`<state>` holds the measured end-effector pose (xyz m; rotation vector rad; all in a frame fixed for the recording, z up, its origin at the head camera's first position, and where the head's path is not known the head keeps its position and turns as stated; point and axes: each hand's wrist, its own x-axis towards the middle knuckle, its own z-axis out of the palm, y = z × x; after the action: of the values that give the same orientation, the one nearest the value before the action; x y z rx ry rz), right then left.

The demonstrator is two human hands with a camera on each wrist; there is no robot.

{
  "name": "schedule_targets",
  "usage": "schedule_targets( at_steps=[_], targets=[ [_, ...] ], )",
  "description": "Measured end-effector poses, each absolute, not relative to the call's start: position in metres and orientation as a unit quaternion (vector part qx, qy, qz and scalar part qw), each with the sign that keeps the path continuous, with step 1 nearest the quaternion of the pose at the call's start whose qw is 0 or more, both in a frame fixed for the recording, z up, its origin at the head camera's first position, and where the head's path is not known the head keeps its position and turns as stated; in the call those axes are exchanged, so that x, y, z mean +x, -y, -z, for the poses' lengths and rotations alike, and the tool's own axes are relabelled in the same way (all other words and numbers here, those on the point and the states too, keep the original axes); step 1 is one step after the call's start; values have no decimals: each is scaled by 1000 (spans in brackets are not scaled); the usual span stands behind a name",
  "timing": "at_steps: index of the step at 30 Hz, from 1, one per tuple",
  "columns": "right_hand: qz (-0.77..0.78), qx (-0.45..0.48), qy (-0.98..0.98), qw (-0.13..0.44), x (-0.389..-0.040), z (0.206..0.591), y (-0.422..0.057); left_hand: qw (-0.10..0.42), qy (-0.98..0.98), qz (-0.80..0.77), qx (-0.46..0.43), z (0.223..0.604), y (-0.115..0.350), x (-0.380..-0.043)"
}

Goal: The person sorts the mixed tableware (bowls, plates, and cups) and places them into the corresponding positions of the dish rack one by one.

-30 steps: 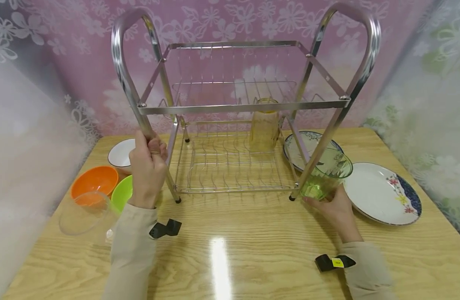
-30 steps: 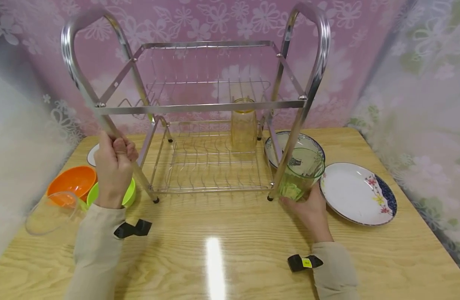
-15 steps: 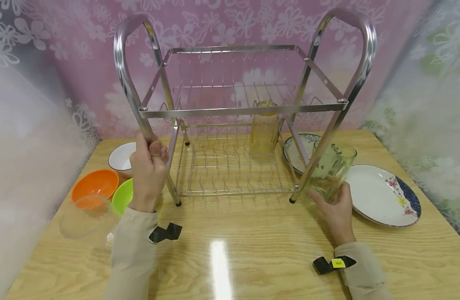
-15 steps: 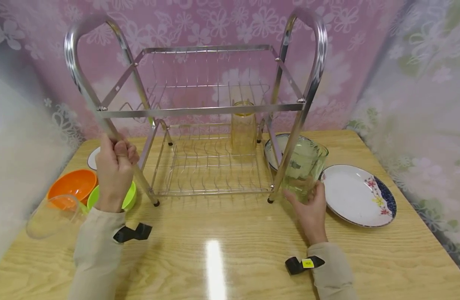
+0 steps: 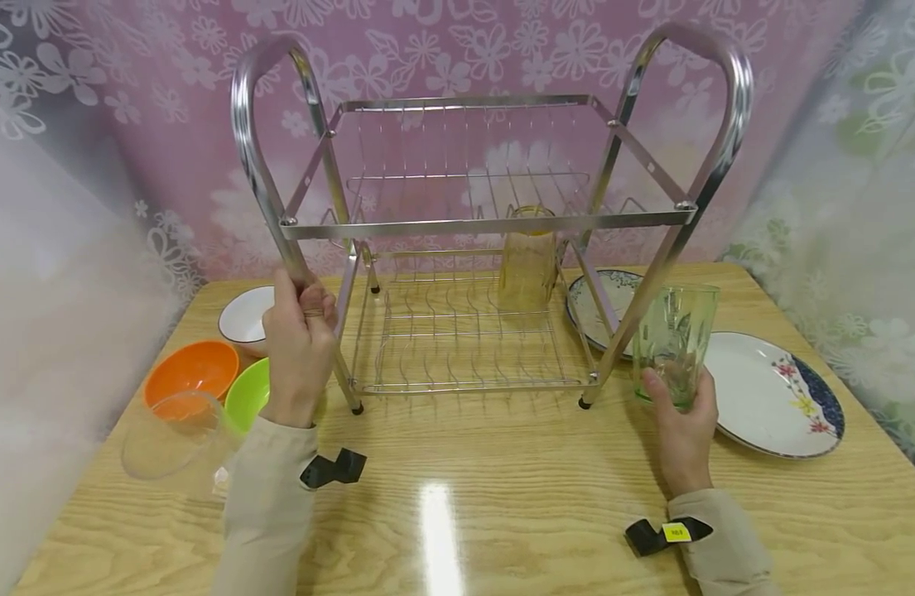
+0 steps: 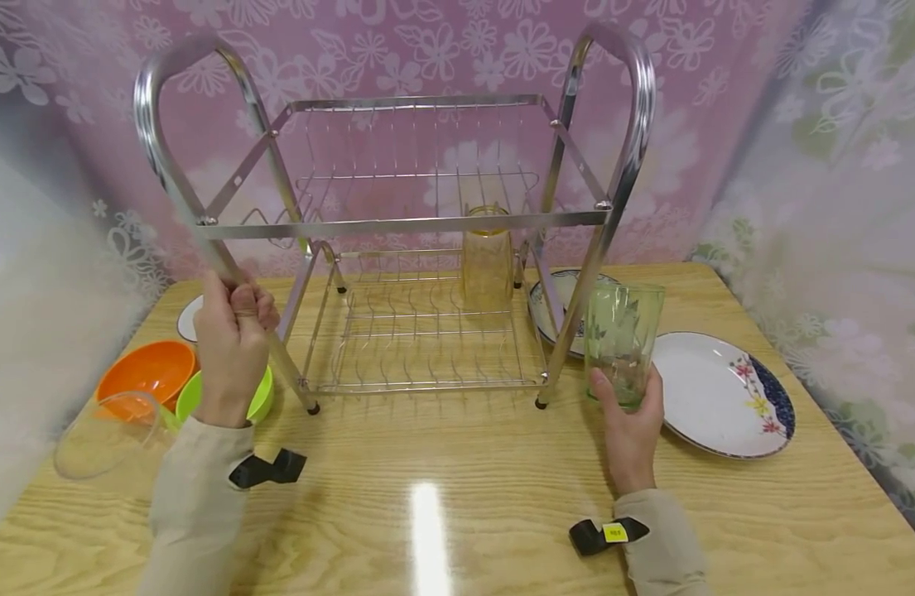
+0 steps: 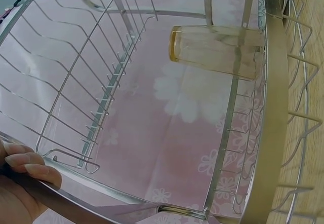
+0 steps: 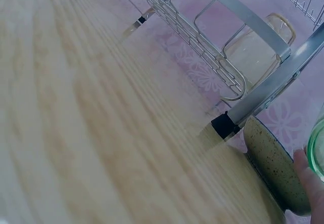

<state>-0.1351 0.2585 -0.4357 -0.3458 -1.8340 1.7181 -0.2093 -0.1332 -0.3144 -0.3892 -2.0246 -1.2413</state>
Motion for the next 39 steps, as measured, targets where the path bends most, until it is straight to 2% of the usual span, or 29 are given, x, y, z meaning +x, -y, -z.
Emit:
schedule_targets(
  at_steps=[8, 12, 19, 26, 33, 39],
  targets=[
    [-793, -61, 546, 262, -125, 432, -250, 369, 782, 479, -150, 315, 132, -209],
    [-814, -30, 527, 243, -117, 431, -245, 371, 781, 479, -151, 314, 132, -210],
    [-875, 79, 442, 183, -101, 435, -244, 369, 781, 481, -148, 314, 133, -211],
    [-920, 174, 339, 92, -83, 438, -249, 358, 779, 493, -149, 316, 132, -211],
    [-935, 207, 278, 72, -74, 434, -255, 353, 783, 488, -156, 315, 134, -211],
    [-927, 254, 274, 33, -73, 436, -259, 337, 780, 487, -204, 314, 141, -211]
  ],
)
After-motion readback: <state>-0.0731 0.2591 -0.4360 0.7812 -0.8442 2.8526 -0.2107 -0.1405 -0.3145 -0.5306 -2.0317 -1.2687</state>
